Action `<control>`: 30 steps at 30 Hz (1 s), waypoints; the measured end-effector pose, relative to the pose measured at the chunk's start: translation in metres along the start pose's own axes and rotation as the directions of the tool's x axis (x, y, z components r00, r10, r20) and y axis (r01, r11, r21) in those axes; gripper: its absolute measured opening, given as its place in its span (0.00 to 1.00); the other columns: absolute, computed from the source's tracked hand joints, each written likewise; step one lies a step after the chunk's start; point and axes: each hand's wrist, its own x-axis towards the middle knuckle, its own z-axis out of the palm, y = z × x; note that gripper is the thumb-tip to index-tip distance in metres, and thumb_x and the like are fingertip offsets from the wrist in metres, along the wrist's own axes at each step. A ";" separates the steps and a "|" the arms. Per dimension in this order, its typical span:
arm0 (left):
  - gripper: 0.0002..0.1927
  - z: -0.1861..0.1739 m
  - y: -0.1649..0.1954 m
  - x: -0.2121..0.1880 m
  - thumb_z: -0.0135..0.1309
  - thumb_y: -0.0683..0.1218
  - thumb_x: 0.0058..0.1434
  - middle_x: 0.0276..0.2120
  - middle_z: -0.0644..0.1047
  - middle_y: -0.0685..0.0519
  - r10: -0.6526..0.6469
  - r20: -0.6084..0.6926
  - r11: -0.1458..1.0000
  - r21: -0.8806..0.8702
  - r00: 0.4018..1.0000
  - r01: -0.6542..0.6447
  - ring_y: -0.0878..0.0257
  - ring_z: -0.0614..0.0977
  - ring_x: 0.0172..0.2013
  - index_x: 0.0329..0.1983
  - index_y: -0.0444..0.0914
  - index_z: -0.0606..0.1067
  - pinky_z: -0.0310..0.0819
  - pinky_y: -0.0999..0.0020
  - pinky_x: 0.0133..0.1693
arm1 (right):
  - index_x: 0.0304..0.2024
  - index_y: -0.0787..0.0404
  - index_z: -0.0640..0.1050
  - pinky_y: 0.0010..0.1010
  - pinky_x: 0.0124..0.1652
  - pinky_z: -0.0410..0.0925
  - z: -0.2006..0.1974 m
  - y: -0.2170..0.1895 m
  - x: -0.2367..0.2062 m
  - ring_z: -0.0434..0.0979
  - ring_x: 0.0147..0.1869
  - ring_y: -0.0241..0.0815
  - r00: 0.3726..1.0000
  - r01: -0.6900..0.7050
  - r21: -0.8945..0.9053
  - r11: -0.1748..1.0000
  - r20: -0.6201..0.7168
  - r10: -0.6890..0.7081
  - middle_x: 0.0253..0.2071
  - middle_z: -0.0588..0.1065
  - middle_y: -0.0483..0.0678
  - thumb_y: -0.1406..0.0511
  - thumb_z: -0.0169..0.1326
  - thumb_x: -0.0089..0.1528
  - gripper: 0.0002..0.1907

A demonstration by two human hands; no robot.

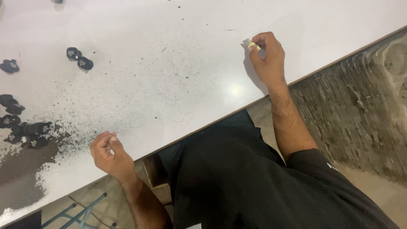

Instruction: The person sits at a white worktable and inserts small metal contact pieces into black plastic connector housings one at a time, pressing each contact into place by hand. Finished housings are placed onto a growing pile on the table.

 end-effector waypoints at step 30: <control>0.10 -0.079 0.021 0.002 0.59 0.50 0.66 0.37 0.82 0.52 0.002 0.715 0.979 -0.143 0.699 0.144 0.59 0.85 0.39 0.39 0.38 0.78 0.79 0.64 0.43 | 0.54 0.67 0.73 0.28 0.50 0.70 0.040 -0.030 -0.022 0.76 0.50 0.37 0.993 0.004 0.003 1.000 0.120 -0.005 0.48 0.74 0.49 0.78 0.52 0.69 0.11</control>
